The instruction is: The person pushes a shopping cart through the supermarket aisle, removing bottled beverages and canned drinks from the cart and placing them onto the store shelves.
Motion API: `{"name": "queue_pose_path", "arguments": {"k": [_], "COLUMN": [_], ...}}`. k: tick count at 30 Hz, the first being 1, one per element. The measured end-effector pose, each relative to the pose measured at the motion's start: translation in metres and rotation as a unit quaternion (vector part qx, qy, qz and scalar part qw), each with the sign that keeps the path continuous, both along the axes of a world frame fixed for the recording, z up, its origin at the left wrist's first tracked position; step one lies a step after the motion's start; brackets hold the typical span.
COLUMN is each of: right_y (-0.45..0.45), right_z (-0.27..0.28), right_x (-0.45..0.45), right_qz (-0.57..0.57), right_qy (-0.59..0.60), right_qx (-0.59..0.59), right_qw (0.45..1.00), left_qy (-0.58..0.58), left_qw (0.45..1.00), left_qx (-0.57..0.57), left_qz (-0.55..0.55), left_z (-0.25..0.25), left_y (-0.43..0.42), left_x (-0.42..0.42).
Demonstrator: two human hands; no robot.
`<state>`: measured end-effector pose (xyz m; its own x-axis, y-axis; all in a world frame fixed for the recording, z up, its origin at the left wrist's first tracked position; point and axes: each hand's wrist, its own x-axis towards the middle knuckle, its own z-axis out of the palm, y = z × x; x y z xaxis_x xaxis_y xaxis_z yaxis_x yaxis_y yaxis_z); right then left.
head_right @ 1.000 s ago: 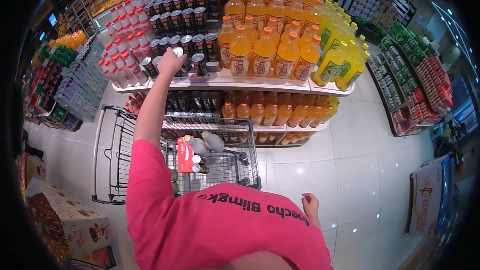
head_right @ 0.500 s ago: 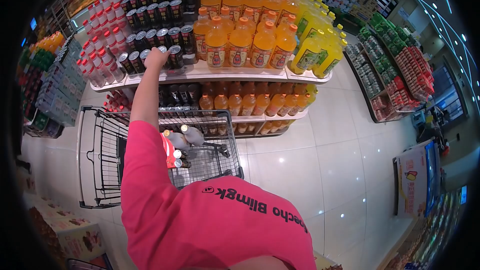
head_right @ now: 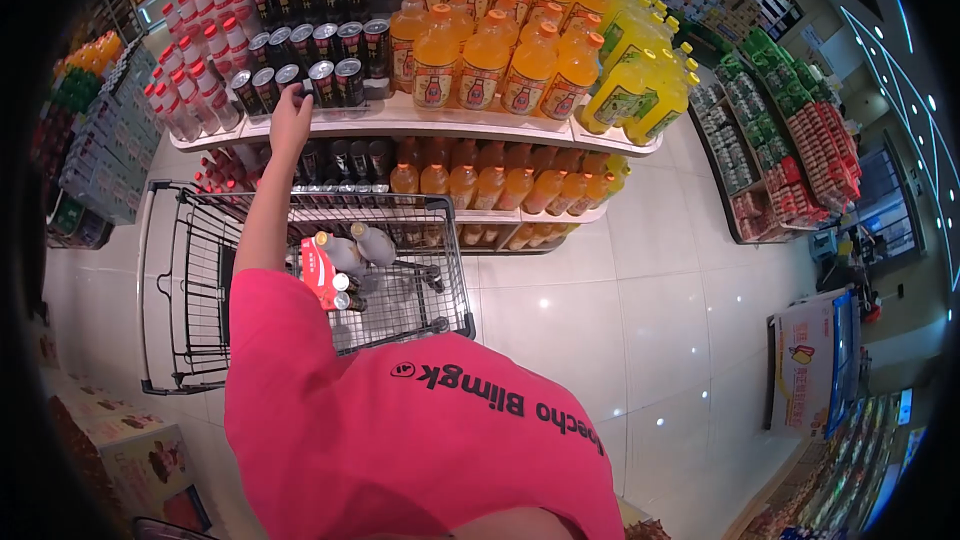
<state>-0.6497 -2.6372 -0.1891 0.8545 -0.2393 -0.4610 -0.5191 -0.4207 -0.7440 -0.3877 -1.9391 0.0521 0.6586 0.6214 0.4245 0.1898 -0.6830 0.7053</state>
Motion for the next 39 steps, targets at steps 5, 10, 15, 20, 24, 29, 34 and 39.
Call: {"name": "queue_pose_path", "arguments": {"k": [5, 10, 15, 20, 24, 29, 34, 39], "right_y": [-0.010, -0.014, -0.010, 0.002, 0.016, 0.020, 0.013, -0.005], "right_z": [0.006, 0.011, 0.016, 0.020, 0.025, 0.022, 0.017, 0.014], "right_x": [0.020, 0.048, 0.078, 0.106, 0.123, 0.126, 0.125, 0.115], "right_qz": [0.060, 0.117, 0.164, 0.189, 0.190, 0.179, 0.178, 0.200], "right_qy": [0.017, 0.033, 0.044, 0.044, 0.047, 0.063, 0.067, 0.076], "right_qx": [-0.029, -0.053, -0.070, -0.085, -0.109, -0.110, -0.089, -0.052], "right_qw": [0.998, 0.991, 0.983, 0.977, 0.975, 0.976, 0.978, 0.975], "left_qy": [0.020, 0.298, 0.439, 0.525, 0.568, 0.534, 0.556, 0.535], "left_qw": [0.985, 0.925, 0.870, 0.807, 0.739, 0.765, 0.796, 0.823], "left_qx": [-0.154, -0.208, -0.208, -0.247, -0.343, -0.322, -0.206, -0.176], "left_qz": [0.070, 0.113, 0.080, 0.107, 0.118, 0.163, 0.118, 0.080], "left_z": [-0.123, -0.213, -0.256, -0.341, -0.370, -0.376, -0.351, -0.252], "left_y": [-0.027, -0.084, -0.087, -0.079, -0.086, -0.099, -0.101, -0.096], "left_x": [-0.165, -0.274, -0.250, -0.221, -0.207, -0.203, -0.207, -0.237]}}
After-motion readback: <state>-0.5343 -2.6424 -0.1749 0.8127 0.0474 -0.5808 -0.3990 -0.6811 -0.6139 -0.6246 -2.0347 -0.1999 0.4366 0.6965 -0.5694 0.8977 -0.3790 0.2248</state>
